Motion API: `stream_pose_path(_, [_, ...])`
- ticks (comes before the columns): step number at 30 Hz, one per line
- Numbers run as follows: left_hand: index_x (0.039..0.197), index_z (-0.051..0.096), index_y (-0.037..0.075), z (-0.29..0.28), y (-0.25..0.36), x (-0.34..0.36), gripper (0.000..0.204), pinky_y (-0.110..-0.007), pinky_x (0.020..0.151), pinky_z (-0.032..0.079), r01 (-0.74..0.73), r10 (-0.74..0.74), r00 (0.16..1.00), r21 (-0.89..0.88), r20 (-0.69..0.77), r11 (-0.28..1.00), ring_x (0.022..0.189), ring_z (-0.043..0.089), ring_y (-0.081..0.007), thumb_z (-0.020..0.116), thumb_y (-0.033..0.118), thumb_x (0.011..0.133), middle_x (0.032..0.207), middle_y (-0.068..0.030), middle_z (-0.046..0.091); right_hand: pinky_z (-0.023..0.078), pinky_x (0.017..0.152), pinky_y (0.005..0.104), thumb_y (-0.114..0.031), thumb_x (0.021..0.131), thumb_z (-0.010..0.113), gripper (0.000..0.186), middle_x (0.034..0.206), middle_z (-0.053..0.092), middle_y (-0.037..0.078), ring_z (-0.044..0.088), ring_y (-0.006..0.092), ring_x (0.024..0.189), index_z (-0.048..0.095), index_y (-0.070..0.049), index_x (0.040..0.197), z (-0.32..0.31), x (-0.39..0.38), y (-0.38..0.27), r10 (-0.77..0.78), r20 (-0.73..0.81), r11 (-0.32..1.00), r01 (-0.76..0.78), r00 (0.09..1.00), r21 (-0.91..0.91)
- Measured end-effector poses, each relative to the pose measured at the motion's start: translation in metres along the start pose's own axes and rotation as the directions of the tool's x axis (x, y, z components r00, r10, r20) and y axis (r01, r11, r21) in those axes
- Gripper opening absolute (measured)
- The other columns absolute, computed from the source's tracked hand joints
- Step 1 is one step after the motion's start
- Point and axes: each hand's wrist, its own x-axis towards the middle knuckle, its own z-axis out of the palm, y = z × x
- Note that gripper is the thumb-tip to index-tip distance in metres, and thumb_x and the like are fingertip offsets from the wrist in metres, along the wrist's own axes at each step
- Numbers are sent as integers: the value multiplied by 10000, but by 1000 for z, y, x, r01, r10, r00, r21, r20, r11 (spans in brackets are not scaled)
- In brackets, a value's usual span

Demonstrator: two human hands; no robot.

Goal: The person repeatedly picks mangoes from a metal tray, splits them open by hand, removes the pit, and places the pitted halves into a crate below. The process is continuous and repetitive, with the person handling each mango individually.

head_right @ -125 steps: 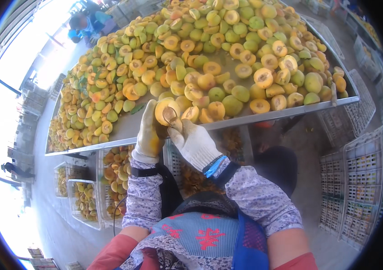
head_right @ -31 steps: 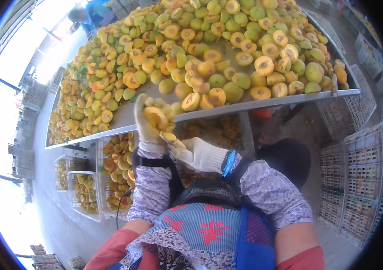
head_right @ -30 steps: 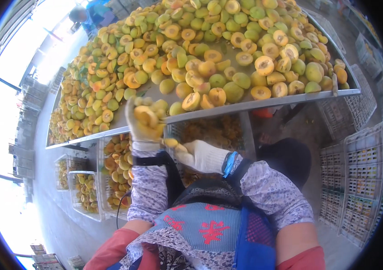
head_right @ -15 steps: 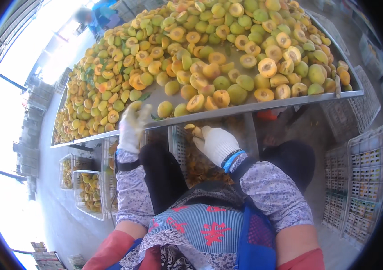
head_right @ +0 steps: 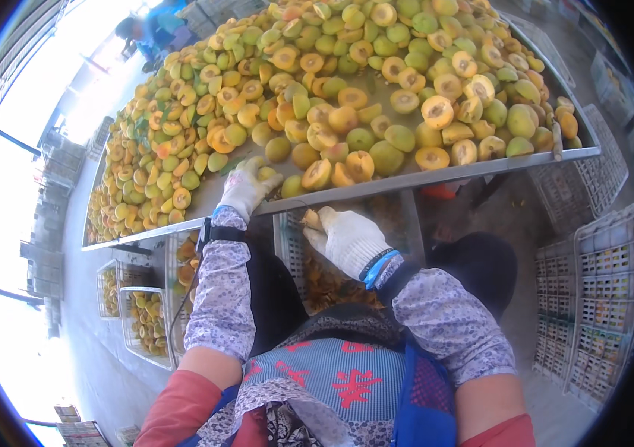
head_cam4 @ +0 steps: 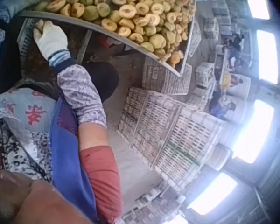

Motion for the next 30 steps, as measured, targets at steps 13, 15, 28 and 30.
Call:
stream_pose_path(13, [1325, 599, -26, -56, 59, -51, 436, -342, 842, 584, 18, -37, 999, -997, 15, 69, 972, 689, -195, 521, 326, 1079, 1125, -115, 697, 527, 756, 500, -324, 990, 618, 333, 902, 693, 258, 661, 475, 891, 634, -5, 1086, 8, 17, -12, -66, -203, 925, 137, 977, 355])
stream_pose_path(15, [1345, 577, -31, -50, 75, -55, 447, -334, 874, 578, -220, -58, 967, -930, -247, 296, 1002, 696, -206, 463, 326, 1103, 1132, -136, 708, 524, 754, 508, -318, 991, 615, 333, 898, 689, 265, 655, 480, 880, 630, -2, 1093, 11, 18, -14, -64, -205, 924, 136, 977, 358])
stream_pose_path(28, [1204, 623, 4, -33, 107, -65, 487, -300, 899, 521, -15, -181, 983, -999, -9, -30, 985, 637, -171, 310, 372, 1140, 1100, -104, 677, 539, 825, 428, -210, 1019, 578, 278, 974, 710, 257, 691, 408, 944, 655, 26, 1143, 42, 18, -7, -15, -142, 783, 100, 990, 614])
stream_pose_path(30, [1197, 628, 1, -36, 107, -67, 493, -292, 879, 512, 7, -177, 984, -997, 21, -81, 953, 627, -171, 322, 383, 1135, 1086, -102, 674, 537, 836, 418, -196, 1023, 572, 271, 990, 715, 247, 697, 386, 956, 655, 29, 1148, 44, 18, -7, -3, -108, 762, 72, 994, 643])
